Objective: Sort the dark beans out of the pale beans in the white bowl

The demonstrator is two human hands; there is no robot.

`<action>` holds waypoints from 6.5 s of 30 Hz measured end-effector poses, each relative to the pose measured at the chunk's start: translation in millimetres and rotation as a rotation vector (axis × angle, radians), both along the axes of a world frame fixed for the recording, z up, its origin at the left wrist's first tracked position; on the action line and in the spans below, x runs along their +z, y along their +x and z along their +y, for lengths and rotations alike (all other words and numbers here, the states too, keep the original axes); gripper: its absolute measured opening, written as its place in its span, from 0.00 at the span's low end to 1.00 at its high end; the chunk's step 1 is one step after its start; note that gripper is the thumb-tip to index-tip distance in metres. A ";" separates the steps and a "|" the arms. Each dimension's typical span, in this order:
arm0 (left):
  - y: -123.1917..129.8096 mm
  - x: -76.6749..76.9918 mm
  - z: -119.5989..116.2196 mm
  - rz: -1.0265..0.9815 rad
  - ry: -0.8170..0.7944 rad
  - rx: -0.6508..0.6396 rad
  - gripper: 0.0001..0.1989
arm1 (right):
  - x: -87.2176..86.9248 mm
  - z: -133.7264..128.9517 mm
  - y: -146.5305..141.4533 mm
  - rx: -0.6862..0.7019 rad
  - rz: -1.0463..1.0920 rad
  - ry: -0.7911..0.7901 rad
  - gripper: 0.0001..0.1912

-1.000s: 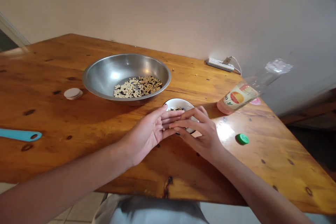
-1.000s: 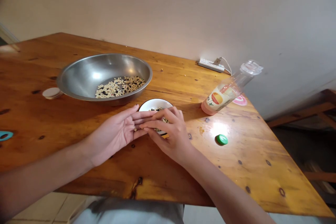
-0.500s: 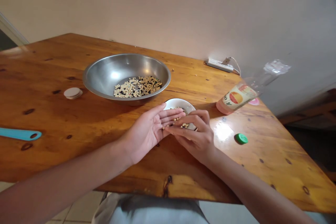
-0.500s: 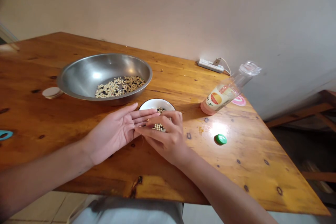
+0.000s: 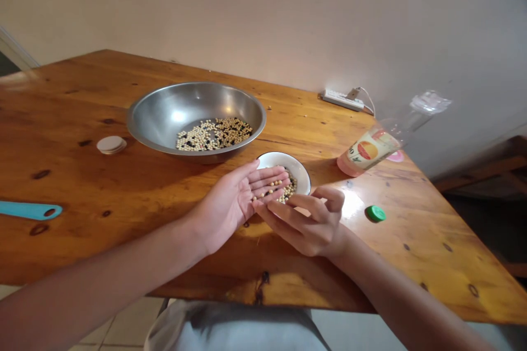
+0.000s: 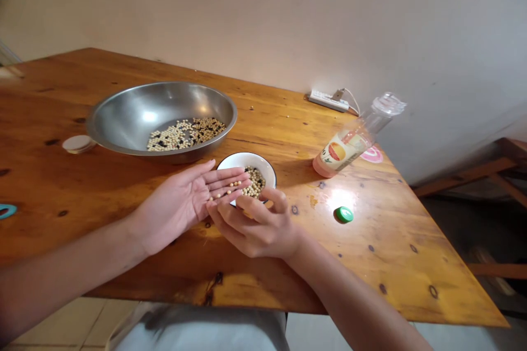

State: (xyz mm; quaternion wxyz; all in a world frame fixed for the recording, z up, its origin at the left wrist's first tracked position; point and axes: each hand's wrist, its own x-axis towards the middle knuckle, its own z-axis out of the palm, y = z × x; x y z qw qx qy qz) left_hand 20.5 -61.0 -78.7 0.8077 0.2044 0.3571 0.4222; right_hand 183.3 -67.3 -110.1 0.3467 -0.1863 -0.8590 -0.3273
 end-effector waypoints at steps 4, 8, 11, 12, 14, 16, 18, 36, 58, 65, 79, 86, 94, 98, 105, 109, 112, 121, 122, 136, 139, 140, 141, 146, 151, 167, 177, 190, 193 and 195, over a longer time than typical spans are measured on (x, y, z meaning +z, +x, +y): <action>-1.8 -0.9 -0.3 0.024 0.002 -0.020 0.20 | 0.6 4.9 5.1 -0.048 0.064 0.040 0.04; -1.3 -2.5 0.2 0.009 0.038 0.000 0.19 | 3.1 16.9 18.2 -0.139 0.107 -0.012 0.09; 0.2 -2.7 1.2 -0.007 0.024 0.024 0.18 | 5.8 27.7 28.9 -0.147 -0.009 -0.086 0.09; 0.5 -2.6 1.5 -0.012 0.021 0.024 0.18 | 6.5 30.7 31.7 -0.140 -0.038 -0.116 0.09; 0.6 -2.6 1.8 -0.021 0.022 0.018 0.19 | 7.9 34.9 35.8 -0.130 -0.082 -0.182 0.09; 0.0 -3.0 2.0 -0.030 0.026 0.016 0.19 | 9.0 36.7 38.0 -0.121 -0.131 -0.258 0.10; -0.9 -3.6 2.1 -0.038 0.027 0.014 0.19 | 9.8 36.9 39.5 -0.101 -0.162 -0.338 0.11; -3.0 -4.2 3.5 -0.060 -0.006 0.114 0.16 | 24.6 37.0 55.8 -0.054 0.148 -0.769 0.06; -2.8 -2.2 5.0 -0.047 -0.010 0.097 0.16 | 29.9 27.1 53.4 0.031 0.019 -0.711 0.13; -4.1 -3.6 5.6 -0.051 -0.016 0.076 0.17 | 30.8 24.5 53.0 0.046 0.040 -0.657 0.12; -5.2 -2.4 5.0 -0.061 -0.031 0.087 0.16 | 39.6 25.7 71.1 0.048 0.301 -0.626 0.13; -4.0 -2.2 6.4 -0.057 -0.036 0.094 0.17 | 32.5 18.3 51.9 0.162 0.310 -0.532 0.14; -4.7 -4.2 7.0 -0.070 -0.040 0.090 0.17 | 29.4 19.5 48.7 0.227 0.269 -0.465 0.16; -4.8 -4.8 6.5 -0.070 -0.037 0.092 0.17 | 28.5 20.3 51.2 0.213 0.257 -0.463 0.16; -5.3 -6.1 6.6 -0.080 -0.025 0.088 0.17 | 28.6 20.0 50.6 0.215 0.223 -0.458 0.16; -5.1 -5.5 7.1 -0.068 -0.028 0.089 0.17 | 29.0 19.9 51.0 0.217 0.225 -0.459 0.16; -5.0 -5.7 7.6 -0.071 -0.019 0.083 0.17 | 29.6 19.5 50.2 0.211 0.235 -0.460 0.16; -5.2 -5.5 6.3 -0.072 -0.023 0.083 0.17 | 29.7 18.9 49.5 0.231 0.231 -0.448 0.16; -5.1 -5.4 6.2 -0.068 -0.022 0.083 0.17 | 29.8 19.0 49.5 0.231 0.230 -0.447 0.16; -5.7 -6.6 6.1 -0.074 -0.002 0.076 0.16 | 30.5 17.9 50.3 0.179 0.183 -0.446 0.14; -5.5 -6.9 6.1 -0.067 -0.006 0.072 0.17 | 29.6 17.9 50.9 0.161 0.154 -0.459 0.13; -5.4 -7.1 6.2 -0.067 -0.007 0.070 0.17 | 29.1 18.3 51.0 0.156 0.143 -0.462 0.13; -5.4 -7.4 6.4 -0.069 -0.008 0.070 0.17 | 28.5 18.8 50.9 0.151 0.129 -0.467 0.13; -5.3 -7.8 6.5 -0.067 0.000 0.088 0.16 | 26.8 24.3 50.7 0.124 0.070 -0.500 0.12; -5.1 -6.8 6.0 -0.057 -0.002 0.084 0.16 | 24.5 29.1 49.9 0.053 0.002 -0.548 0.10; -4.8 -7.5 6.5 -0.059 -0.029 0.114 0.16 | 5.6 29.0 28.5 -0.003 0.321 -0.860 0.07; -3.7 -5.4 6.5 -0.063 -0.010 0.100 0.16 | -12.3 33.5 27.2 0.020 0.762 -1.173 0.12; -4.0 -6.3 6.1 -0.073 -0.019 0.093 0.17 | -2.7 33.4 32.6 0.059 0.755 -1.263 0.05; -4.1 -6.4 6.2 -0.078 -0.011 0.091 0.17 | -0.3 34.0 33.4 0.074 0.812 -1.276 0.04; -4.4 -6.8 6.2 -0.078 -0.006 0.089 0.17 | 1.1 33.4 33.7 0.082 0.834 -1.279 0.04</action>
